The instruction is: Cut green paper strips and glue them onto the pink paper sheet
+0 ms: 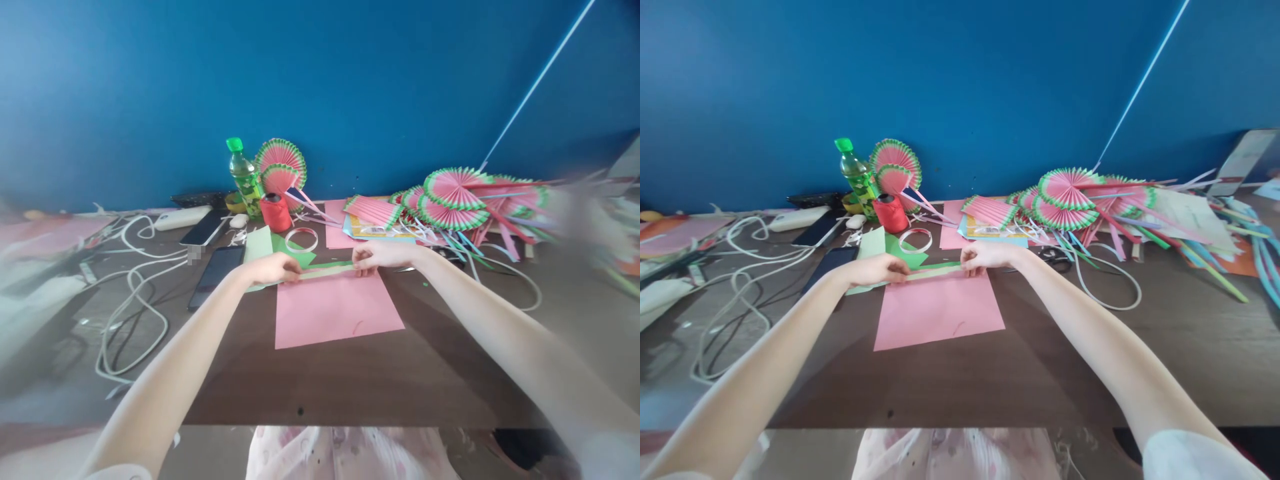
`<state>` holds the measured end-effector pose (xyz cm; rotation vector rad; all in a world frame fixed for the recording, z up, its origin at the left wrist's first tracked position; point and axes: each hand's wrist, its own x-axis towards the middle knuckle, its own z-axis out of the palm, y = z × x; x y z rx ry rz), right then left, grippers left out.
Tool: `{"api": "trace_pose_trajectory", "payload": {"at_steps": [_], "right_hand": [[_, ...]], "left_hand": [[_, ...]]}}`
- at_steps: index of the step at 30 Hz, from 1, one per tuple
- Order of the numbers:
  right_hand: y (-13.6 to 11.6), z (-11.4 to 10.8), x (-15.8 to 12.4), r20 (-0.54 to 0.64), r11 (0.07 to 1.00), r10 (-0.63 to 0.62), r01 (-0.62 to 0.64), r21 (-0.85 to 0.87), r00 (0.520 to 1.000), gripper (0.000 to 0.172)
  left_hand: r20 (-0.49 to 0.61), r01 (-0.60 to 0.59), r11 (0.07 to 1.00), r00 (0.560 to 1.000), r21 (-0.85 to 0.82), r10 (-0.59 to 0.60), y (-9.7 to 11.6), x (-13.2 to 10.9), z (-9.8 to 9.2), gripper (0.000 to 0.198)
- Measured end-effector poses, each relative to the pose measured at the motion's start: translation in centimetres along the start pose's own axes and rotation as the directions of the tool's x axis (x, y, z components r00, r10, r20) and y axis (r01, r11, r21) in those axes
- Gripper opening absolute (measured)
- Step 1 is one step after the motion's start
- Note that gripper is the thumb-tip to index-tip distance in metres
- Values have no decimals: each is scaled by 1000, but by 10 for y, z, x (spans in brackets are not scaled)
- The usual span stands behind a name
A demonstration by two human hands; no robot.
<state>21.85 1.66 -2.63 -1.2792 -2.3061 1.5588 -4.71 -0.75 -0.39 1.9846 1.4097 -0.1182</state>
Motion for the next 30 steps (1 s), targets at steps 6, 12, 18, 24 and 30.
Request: {"api": "trace_pose_trajectory", "payload": {"at_steps": [6,12,18,24,30], "right_hand": [[15,-9,-22,-36,999,0,-1,-41,999,27],[17,-18,-26,-58,995,31,-36,-96,998,19],[16,-28,-28,-55,997,66,-67,-25,996,20],[23,-36,-29,-32,994,102,-103,-27,994,24],[26,-38,-29,-12,985,137,-137,-103,991,28]], "left_hand": [[36,-27,1000,999,9,27,15,7,7,30],[54,-56,998,997,9,55,15,13,5,26],[78,-19,1000,997,-19,20,7,10,-9,25],[115,-11,994,993,-108,24,-8,15,-14,23],[111,11,995,994,-100,1,-7,17,-13,25]]}}
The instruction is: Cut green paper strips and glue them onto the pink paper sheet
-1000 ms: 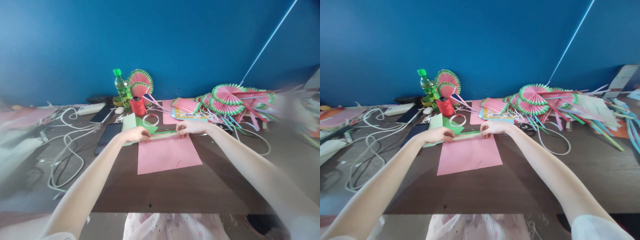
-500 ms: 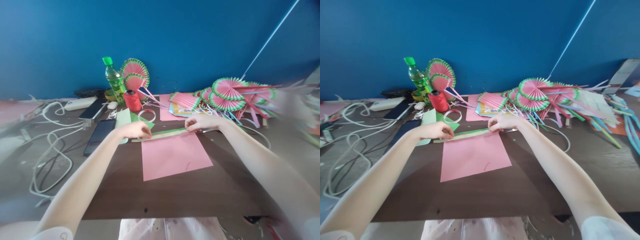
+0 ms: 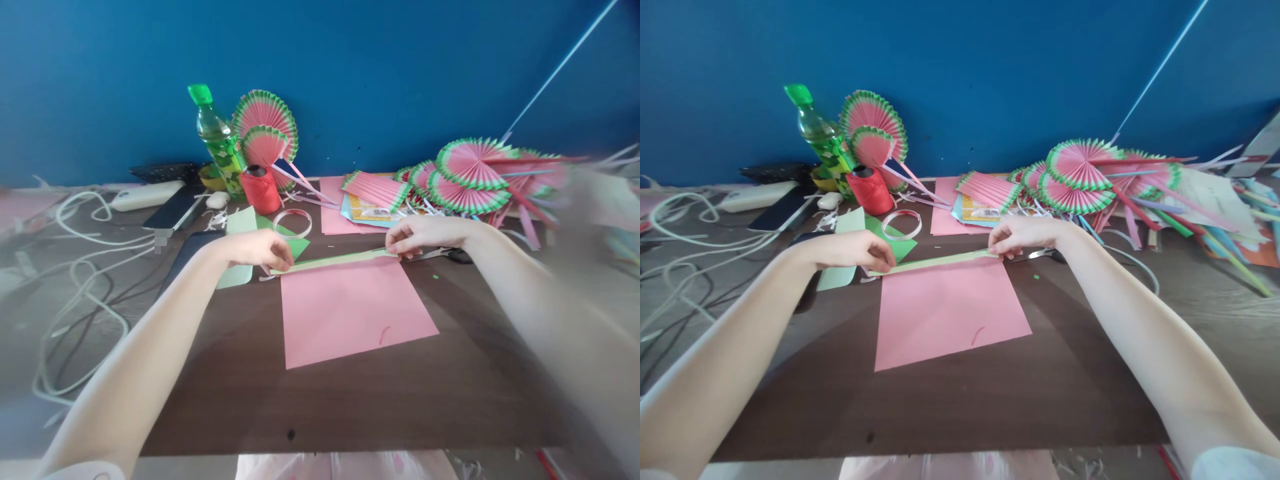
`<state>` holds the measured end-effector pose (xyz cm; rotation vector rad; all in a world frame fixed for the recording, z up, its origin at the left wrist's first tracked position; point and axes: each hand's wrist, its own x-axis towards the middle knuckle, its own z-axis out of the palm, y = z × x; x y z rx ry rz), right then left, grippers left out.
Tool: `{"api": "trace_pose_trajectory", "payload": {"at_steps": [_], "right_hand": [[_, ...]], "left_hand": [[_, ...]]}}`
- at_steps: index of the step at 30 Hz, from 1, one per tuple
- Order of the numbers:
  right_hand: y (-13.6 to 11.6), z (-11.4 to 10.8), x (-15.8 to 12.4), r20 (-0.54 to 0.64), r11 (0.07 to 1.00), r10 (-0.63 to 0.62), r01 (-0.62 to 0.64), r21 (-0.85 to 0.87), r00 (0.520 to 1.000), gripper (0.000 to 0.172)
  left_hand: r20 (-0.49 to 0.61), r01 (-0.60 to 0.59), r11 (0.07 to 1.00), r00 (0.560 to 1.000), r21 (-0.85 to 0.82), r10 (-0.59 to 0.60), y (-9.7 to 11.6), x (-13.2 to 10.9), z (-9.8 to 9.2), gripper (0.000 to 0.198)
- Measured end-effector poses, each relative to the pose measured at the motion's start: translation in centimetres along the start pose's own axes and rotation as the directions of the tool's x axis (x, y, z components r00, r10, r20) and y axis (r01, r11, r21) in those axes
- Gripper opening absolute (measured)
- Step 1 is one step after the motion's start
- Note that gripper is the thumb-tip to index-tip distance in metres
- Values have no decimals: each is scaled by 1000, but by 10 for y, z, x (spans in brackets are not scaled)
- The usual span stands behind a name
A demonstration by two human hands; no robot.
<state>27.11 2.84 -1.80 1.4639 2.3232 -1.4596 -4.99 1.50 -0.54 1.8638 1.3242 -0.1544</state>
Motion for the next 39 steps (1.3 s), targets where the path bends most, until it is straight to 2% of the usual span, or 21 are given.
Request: {"api": "trace_pose_trajectory", "payload": {"at_steps": [9,13,22,26,32,39], "right_hand": [[5,-1,-1,6,1000,7,-7,0,1000,28],[9,-2,2,-7,997,5,-5,-80,1000,25],[2,3,4,-61,986,33,-42,-162,998,23],[-2,4,4,-112,981,9,-30,-193,994,21],[3,5,6,-54,991,-6,-1,-132,999,31],[6,8,12,-124,972,-15,-15,-235,992,37]], "left_hand": [[32,-17,1000,999,3,17,-7,2,-2,23],[27,-20,1000,999,7,19,-6,3,0,22],[-30,-20,979,999,204,27,0,4,1,24],[-34,-20,974,999,224,28,-1,5,1,23],[-32,-3,984,999,180,8,-6,5,0,24],[-40,33,985,999,170,-27,-1,3,1,22]]}}
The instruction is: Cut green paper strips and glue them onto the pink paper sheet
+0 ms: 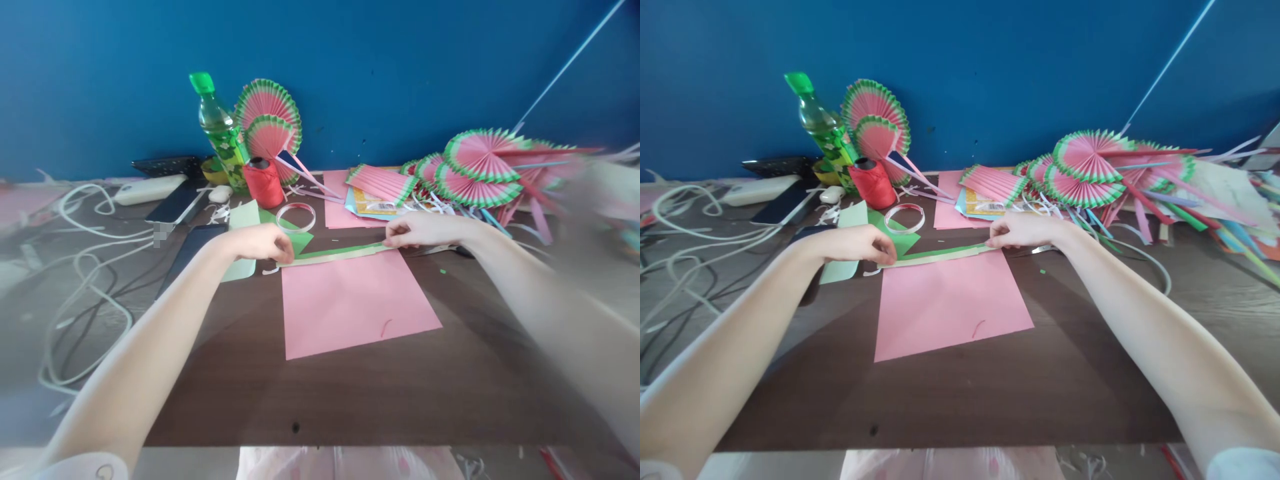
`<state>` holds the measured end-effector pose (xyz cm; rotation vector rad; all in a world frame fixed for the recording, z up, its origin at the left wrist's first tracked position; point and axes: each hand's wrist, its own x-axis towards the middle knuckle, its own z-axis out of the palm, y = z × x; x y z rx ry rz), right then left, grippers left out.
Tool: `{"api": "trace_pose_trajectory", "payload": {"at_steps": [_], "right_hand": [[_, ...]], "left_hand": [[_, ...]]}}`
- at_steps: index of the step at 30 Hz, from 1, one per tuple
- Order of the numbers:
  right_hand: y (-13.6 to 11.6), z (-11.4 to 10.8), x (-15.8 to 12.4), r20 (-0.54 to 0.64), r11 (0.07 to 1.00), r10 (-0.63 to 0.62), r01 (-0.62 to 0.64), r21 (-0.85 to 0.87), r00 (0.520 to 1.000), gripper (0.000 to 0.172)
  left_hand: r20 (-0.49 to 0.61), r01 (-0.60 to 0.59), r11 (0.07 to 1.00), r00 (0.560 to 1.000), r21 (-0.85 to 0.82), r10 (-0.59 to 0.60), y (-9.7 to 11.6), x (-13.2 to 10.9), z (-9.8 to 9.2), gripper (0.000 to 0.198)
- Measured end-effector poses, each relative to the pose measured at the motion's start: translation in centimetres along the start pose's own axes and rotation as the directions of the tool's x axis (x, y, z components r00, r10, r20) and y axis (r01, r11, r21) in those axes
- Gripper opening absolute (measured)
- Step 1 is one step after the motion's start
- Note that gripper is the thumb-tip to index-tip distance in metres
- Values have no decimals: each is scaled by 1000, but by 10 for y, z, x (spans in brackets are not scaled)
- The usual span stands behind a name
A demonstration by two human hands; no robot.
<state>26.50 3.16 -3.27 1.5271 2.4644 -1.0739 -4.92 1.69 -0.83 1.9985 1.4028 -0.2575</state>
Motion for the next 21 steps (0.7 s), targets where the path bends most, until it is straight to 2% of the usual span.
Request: {"api": "trace_pose_trajectory", "payload": {"at_steps": [12,18,21], "right_hand": [[2,1,0,5,999,32,-32,28,999,34],[-2,1,-2,-1,999,36,-36,31,999,36],[-2,2,-1,-4,998,54,-54,28,999,36]], "left_hand": [[-2,-38,999,999,-18,38,-3,0,-1,21],[17,6,999,1000,-34,-6,-5,0,0,28],[13,3,1000,1000,-19,-3,-5,1,0,24]]}}
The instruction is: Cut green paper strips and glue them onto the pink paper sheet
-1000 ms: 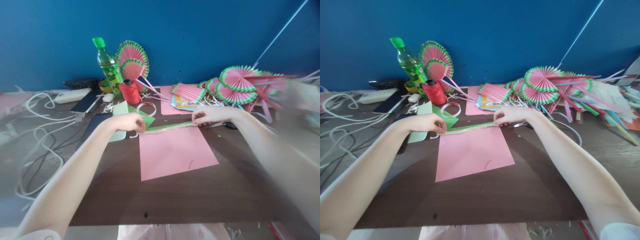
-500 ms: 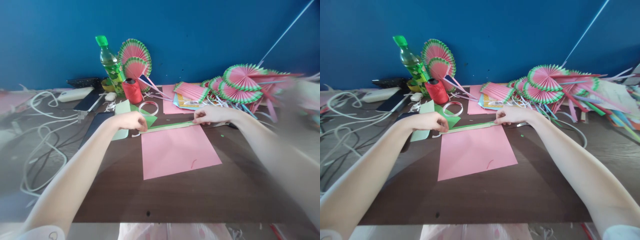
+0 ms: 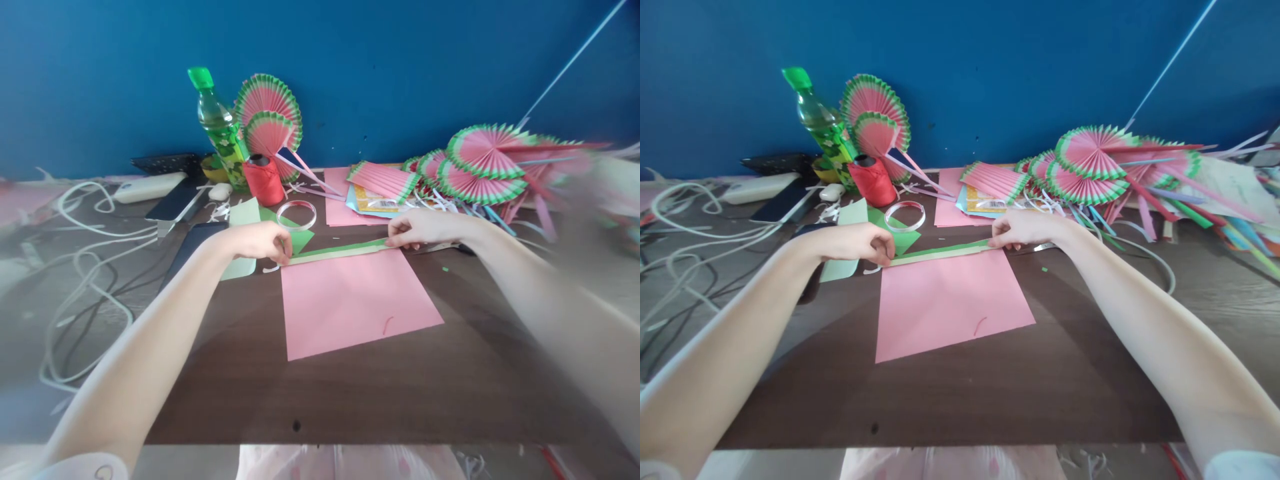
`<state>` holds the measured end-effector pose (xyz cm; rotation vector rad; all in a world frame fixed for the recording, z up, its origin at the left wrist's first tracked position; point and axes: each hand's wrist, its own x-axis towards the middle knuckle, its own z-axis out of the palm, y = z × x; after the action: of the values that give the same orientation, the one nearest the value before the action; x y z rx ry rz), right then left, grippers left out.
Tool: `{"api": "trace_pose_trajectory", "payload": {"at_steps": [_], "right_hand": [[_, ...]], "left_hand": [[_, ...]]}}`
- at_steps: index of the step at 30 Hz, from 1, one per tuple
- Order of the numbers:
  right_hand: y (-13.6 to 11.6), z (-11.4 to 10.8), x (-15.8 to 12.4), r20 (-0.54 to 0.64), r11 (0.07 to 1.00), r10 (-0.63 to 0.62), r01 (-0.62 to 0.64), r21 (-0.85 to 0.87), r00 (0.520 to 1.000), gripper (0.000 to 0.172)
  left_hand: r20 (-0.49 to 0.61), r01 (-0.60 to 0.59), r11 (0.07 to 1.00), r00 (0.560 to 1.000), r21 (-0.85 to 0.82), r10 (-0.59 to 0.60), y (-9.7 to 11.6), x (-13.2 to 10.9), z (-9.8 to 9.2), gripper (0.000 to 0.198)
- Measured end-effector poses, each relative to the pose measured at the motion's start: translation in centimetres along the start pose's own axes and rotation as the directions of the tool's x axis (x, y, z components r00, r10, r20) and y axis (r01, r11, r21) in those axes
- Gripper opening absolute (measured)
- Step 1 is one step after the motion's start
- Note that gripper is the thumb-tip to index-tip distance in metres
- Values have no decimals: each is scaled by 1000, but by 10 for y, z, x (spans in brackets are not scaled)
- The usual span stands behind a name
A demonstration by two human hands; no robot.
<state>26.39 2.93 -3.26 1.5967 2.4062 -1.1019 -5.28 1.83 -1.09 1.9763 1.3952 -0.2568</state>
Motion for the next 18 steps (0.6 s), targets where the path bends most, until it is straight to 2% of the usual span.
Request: {"api": "trace_pose_trajectory", "payload": {"at_steps": [18], "right_hand": [[2,0,2,-19,998,6,-5,57,1000,35]], "left_hand": [[-12,1,999,1000,52,0,-1,2,2,22]]}}
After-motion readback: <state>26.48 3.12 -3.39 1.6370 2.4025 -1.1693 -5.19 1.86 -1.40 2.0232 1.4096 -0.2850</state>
